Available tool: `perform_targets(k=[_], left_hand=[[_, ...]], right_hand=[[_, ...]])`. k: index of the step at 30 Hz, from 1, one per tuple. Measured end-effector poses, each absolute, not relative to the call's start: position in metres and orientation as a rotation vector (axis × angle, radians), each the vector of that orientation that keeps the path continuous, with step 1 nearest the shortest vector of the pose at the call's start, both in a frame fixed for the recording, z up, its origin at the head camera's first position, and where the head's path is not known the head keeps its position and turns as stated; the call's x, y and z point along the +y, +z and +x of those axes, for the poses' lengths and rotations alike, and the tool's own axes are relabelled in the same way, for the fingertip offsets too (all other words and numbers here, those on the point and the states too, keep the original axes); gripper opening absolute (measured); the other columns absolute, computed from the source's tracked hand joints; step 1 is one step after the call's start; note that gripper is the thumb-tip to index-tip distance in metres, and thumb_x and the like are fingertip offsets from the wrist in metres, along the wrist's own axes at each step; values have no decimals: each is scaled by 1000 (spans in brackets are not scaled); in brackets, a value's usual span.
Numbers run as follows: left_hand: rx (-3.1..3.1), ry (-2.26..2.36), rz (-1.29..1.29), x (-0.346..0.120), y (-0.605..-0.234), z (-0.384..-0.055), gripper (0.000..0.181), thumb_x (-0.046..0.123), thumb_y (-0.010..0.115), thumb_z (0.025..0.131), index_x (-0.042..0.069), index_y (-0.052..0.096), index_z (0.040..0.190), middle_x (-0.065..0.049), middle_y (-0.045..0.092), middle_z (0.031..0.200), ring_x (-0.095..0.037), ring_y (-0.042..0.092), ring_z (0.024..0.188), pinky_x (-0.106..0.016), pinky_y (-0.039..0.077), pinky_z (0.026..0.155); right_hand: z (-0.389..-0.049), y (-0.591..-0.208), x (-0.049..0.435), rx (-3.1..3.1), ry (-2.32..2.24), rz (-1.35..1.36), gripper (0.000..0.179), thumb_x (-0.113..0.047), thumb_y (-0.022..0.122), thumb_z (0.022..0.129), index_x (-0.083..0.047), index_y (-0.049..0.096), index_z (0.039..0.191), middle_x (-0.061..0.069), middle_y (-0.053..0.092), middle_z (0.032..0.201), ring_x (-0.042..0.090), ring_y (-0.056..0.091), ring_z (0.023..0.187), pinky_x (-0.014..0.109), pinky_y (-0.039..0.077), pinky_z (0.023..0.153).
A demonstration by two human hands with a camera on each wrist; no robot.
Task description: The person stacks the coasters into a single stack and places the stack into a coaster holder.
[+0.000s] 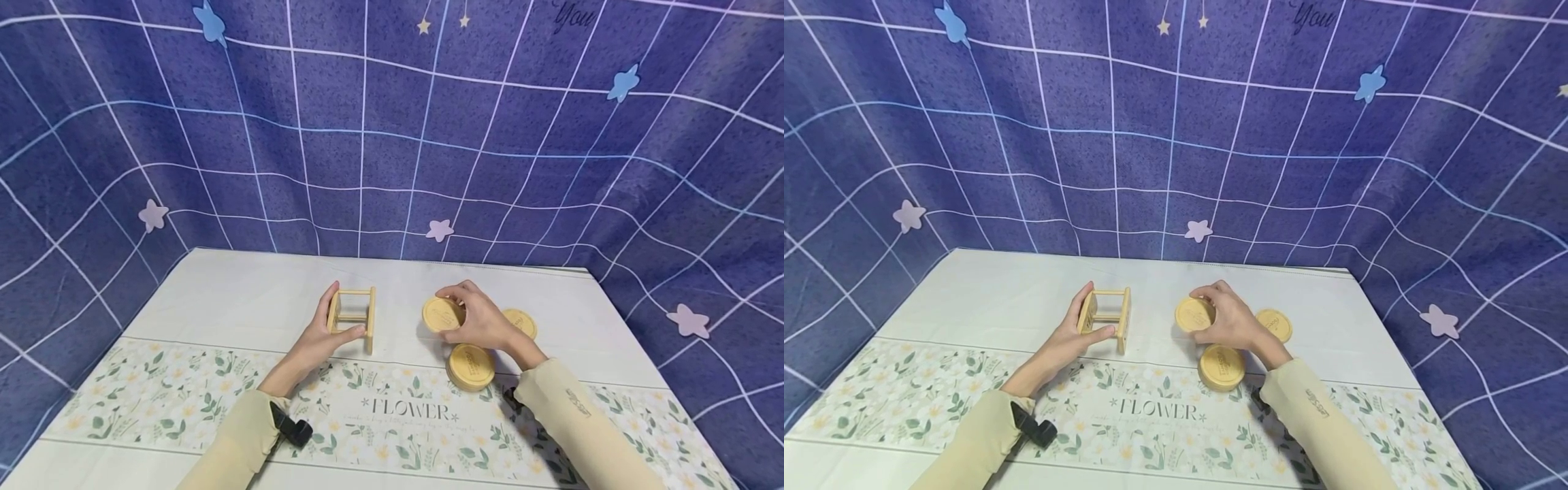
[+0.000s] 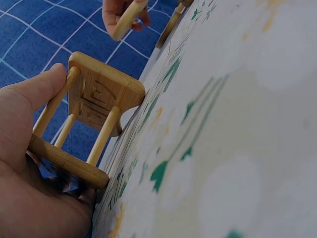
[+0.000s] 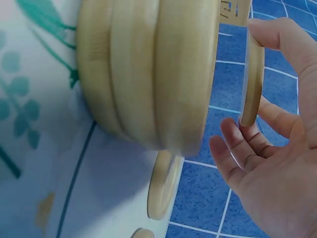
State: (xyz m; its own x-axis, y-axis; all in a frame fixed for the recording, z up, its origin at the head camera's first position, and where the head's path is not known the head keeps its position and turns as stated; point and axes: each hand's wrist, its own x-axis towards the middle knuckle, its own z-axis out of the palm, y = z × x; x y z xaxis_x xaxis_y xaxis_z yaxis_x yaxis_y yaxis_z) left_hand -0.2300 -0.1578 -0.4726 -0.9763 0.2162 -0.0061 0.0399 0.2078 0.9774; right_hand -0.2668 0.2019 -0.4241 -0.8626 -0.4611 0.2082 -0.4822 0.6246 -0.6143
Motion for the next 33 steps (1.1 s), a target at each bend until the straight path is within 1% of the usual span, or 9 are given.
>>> perform_targets(k=[5, 11, 20, 28, 33], left_hand=[[2312, 1892, 237, -158, -473, -230, 114, 31, 84, 101, 37, 1, 180, -10, 5, 187, -41, 8, 171, -67, 15, 134], [2310, 1882, 232, -157, -471, -229, 115, 32, 84, 101, 35, 0, 180, -12, 6, 187, -42, 11, 170, -67, 16, 134], [2295, 1901, 217, -157, -472, -231, 114, 31, 84, 101, 35, 1, 180, -11, 8, 186, -40, 13, 170, -64, 15, 135], [2299, 1899, 204, -157, -473, -231, 114, 32, 84, 101, 40, 2, 179, -11, 9, 186, -40, 15, 170, -63, 16, 135], [2303, 1894, 211, -157, -471, -230, 115, 32, 84, 101, 36, 1, 180, -13, 9, 186, -42, 14, 169, -66, 15, 135]], right_hand=[[-264, -426, 206, -2797, 1079, 822, 74, -21, 97, 74, -7, 70, 142, 10, 61, 122, 28, 59, 113, 50, 52, 102], [-261, -427, 210, -2803, 1080, 793, 75, -24, 99, 73, -9, 71, 141, 9, 62, 122, 27, 60, 112, 49, 52, 101], [-256, -425, 214, -2812, 1068, 776, 75, -24, 99, 72, -10, 71, 141, 8, 63, 122, 29, 60, 115, 54, 53, 103], [-251, -428, 222, -2792, 1069, 806, 74, -24, 98, 72, -9, 71, 138, 7, 62, 118, 25, 59, 110, 48, 53, 98], [-248, -428, 225, -2801, 1090, 811, 73, -23, 96, 72, -11, 71, 139, 5, 61, 117, 23, 58, 109, 46, 52, 98]])
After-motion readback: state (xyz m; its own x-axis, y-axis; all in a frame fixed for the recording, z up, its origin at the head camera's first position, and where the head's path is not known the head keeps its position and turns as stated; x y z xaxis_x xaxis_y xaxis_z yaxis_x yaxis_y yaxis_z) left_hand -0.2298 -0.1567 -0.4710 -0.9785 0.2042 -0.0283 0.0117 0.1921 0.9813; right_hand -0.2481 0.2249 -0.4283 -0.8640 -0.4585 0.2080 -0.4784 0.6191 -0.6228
